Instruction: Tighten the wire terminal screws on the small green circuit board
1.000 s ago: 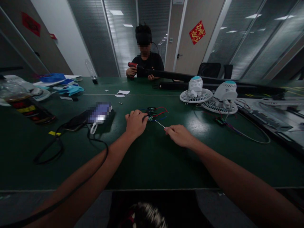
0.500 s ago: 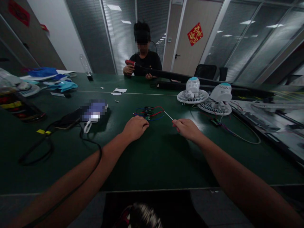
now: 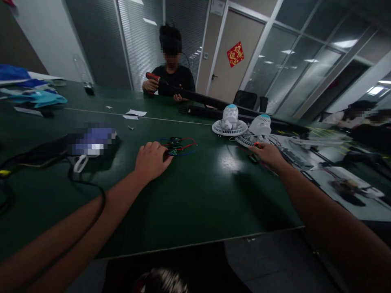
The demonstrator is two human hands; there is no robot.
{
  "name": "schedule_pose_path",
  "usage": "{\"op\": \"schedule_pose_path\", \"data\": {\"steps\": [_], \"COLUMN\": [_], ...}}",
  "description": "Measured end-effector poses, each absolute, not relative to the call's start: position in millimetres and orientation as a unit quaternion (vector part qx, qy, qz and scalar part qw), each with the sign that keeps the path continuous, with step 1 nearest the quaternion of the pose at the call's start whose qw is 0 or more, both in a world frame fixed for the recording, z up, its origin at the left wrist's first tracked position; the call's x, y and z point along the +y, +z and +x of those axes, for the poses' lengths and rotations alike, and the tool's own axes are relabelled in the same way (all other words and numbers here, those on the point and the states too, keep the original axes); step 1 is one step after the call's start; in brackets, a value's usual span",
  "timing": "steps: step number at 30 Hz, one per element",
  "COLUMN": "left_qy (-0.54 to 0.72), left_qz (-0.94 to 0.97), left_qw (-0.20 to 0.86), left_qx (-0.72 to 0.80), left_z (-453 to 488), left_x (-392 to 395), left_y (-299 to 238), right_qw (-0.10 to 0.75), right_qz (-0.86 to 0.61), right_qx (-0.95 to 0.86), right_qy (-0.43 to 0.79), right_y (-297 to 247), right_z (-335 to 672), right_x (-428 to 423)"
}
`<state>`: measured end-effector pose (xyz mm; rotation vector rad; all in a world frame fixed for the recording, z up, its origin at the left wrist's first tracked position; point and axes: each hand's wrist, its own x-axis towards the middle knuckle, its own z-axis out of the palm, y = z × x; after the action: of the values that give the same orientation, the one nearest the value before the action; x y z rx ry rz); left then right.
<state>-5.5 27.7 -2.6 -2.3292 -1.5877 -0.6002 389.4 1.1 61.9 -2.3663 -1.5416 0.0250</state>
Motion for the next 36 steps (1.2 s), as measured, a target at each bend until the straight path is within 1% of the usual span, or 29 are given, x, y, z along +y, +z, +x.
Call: {"op": "schedule_pose_path", "data": {"steps": [4,11,16,20,23,27,31,36], "left_qy": [-0.176,-0.204,-0.252,-0.29,-0.31,-0.347,-0.382,-0.443], "left_qz": [-0.8,-0.779,-0.777,-0.796,-0.807,-0.807,-0.783,-0.736], "left_qw": [0.137,0.157,0.141,0.13,0.129,0.123,0.119,0.091], "left_qx": [-0.557,-0.572,-0.559,-0.515,-0.485,-0.462,-0.476,-0.504], "left_z": [-8.6,-8.8,-2.5,1.8,3.4,4.3,0.3,-14.4], "left_x": [31.2,34.5,27.7,19.3,15.4,12.4,10.4,13.1], "left_y": [-6.4,-7.0,-3.7,-1.5,-1.0,3.0,11.8,20.9], "right_qw": [0.135,0.048,-0.008,-0.032,-0.03,0.004,0.045,0.06], "right_qz": [-0.841,-0.848,-0.848,-0.846,-0.843,-0.805,-0.701,-0.561], "right_qx": [-0.523,-0.525,-0.528,-0.531,-0.537,-0.592,-0.711,-0.82], "right_qy": [-0.032,-0.053,-0.038,-0.031,-0.036,-0.036,0.029,0.093], "right_y": [57.5,42.9,35.4,34.0,40.1,57.6,68.3,52.1], "right_z": [401.0,415.3,417.3,409.7,399.0,364.7,298.0,219.1], "right_x": [1.7,8.7,7.3,7.6,6.3,-2.1,-15.9,-12.5]}}
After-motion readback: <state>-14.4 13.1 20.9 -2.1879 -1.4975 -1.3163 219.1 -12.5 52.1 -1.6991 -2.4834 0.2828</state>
